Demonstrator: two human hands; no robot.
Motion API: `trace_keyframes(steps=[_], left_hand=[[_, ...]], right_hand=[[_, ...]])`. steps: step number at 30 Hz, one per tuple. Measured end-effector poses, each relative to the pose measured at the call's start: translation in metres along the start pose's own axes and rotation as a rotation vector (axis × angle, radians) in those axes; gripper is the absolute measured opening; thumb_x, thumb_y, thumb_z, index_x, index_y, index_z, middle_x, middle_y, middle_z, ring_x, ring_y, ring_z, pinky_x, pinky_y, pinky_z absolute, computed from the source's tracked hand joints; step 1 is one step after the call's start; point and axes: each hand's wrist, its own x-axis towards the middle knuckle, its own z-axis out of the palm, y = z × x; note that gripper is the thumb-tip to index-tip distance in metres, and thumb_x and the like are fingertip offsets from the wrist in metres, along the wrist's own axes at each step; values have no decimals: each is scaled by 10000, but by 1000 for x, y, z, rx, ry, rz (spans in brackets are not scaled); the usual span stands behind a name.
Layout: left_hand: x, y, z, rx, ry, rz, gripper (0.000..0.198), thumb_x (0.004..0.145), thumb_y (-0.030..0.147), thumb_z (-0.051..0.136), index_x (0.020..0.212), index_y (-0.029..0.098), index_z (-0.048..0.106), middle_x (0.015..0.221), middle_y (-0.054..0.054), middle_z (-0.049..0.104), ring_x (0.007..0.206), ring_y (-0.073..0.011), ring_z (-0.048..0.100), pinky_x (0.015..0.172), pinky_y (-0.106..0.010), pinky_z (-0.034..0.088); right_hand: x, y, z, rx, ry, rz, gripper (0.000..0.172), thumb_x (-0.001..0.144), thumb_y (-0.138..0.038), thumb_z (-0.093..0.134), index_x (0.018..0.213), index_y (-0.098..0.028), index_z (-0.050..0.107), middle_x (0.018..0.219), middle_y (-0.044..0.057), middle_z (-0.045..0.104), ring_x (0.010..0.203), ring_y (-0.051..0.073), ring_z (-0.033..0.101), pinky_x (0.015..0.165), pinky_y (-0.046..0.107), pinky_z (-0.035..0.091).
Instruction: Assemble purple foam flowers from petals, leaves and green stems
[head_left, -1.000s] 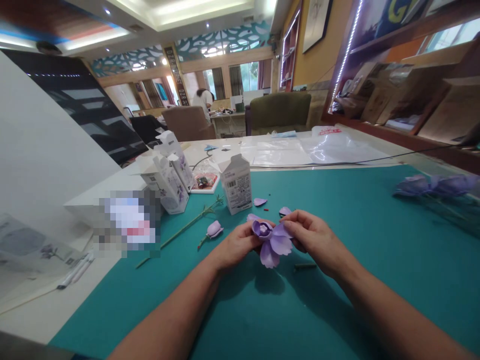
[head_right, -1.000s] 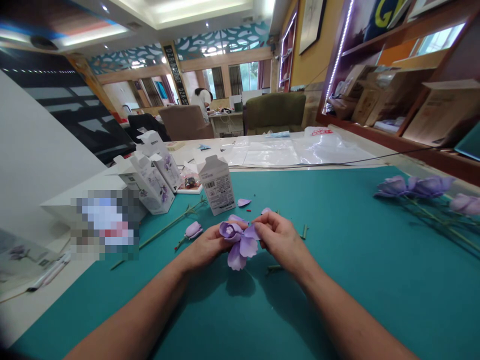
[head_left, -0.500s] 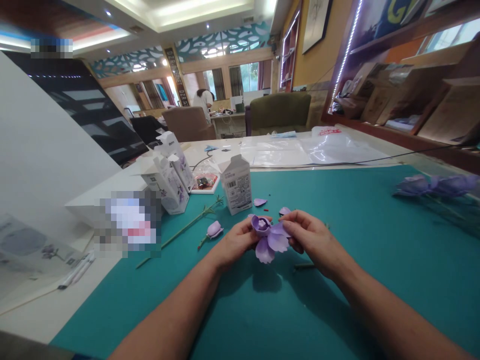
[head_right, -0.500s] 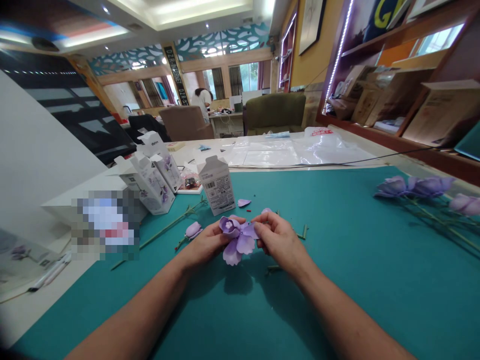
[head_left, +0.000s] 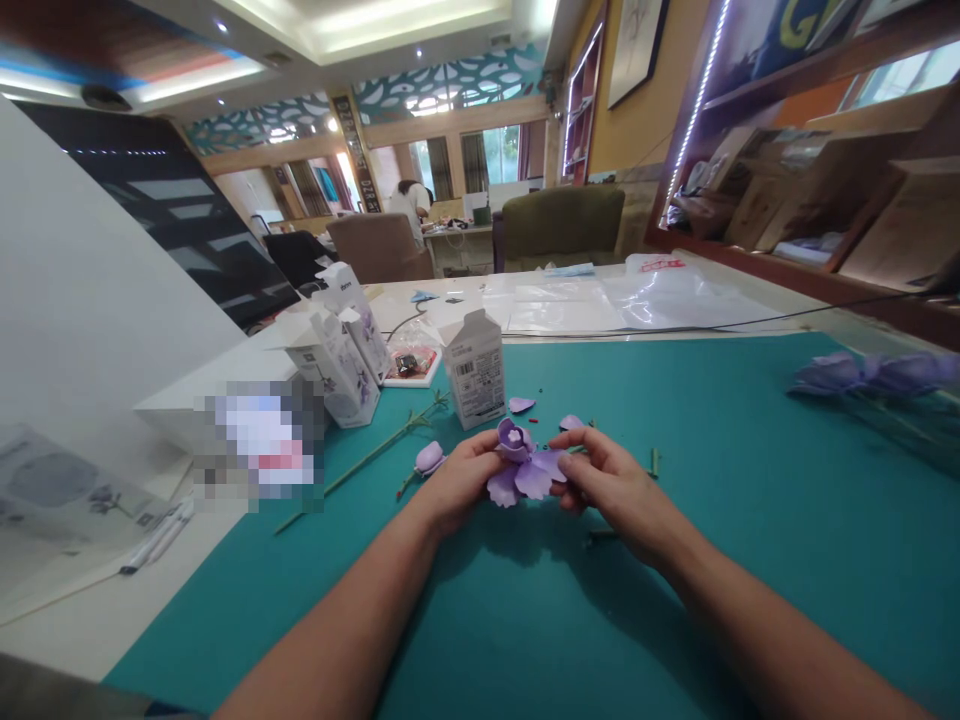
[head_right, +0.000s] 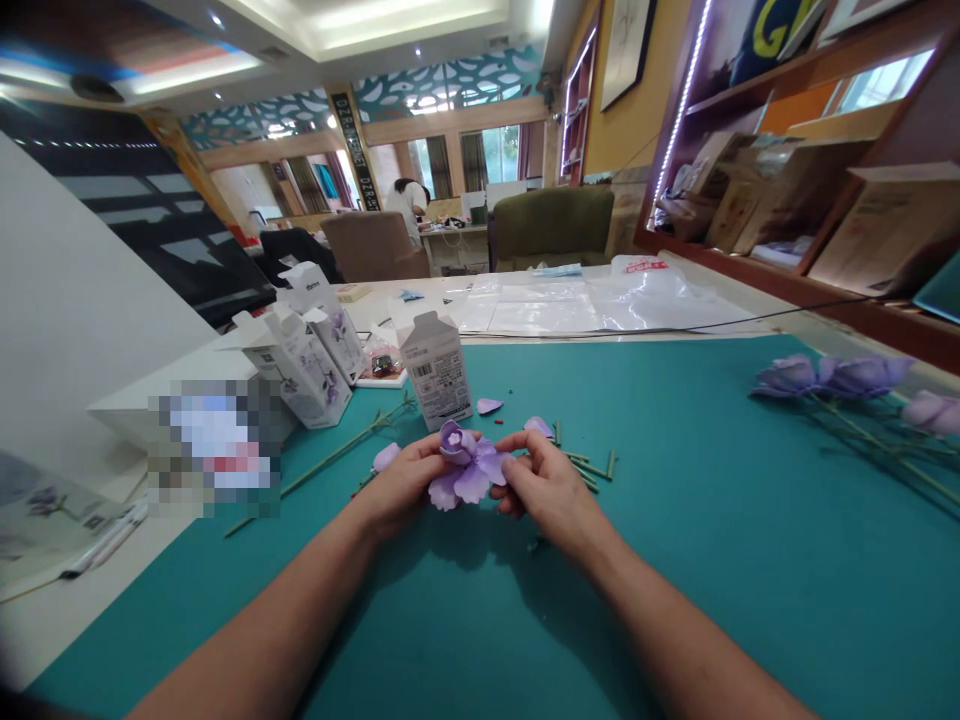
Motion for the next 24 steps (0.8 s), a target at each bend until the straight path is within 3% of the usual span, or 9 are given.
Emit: trace_keyframes(steps=[7, 11, 14, 19, 24], left_hand=[[-4, 3, 2, -50, -24, -21, 408, 651, 259, 715, 1043, 173, 639, 725, -27, 626, 599, -131, 559, 561, -253, 458], [-6, 6, 0, -106, -69, -11, 421, 646, 225, 714, 1057, 195, 628, 813, -46, 645, 683, -160, 590, 625, -291, 495], [-6, 6, -3, -138, -107, -15, 395, 657, 300, 728, 1026, 190, 640, 874, -68, 650, 729, -184, 604, 641, -299, 496], [-3, 1, -8, -136, -23, -42, 413, 701, 497, 682, 941, 163, 650, 810, -74, 645, 701, -180, 602, 607, -275, 483], [-1, 0, -8, -79, 66, -94, 418, 740, 510, 636, 983, 171, 633, 811, -71, 657, 689, -189, 620, 577, -287, 495]], right_hand=[[2, 2, 2, 32, 34, 5, 286, 698, -354, 607, 912, -196, 501, 591, -30, 624, 477, 105, 574, 487, 240, 452], [3, 4, 3, 50, 36, 3, 315, 690, -366, 609, 929, -200, 489, 601, -29, 631, 489, 106, 577, 507, 248, 460], [3, 7, 4, 56, 22, 1, 330, 677, -384, 616, 920, -207, 481, 605, -30, 632, 493, 112, 580, 512, 254, 458], [4, 11, 10, 65, -27, 1, 333, 666, -363, 632, 898, -219, 440, 607, -42, 634, 510, 115, 580, 524, 252, 460], [4, 15, 12, 76, -18, -18, 318, 683, -336, 623, 905, -224, 425, 618, -48, 631, 534, 121, 598, 553, 261, 474]])
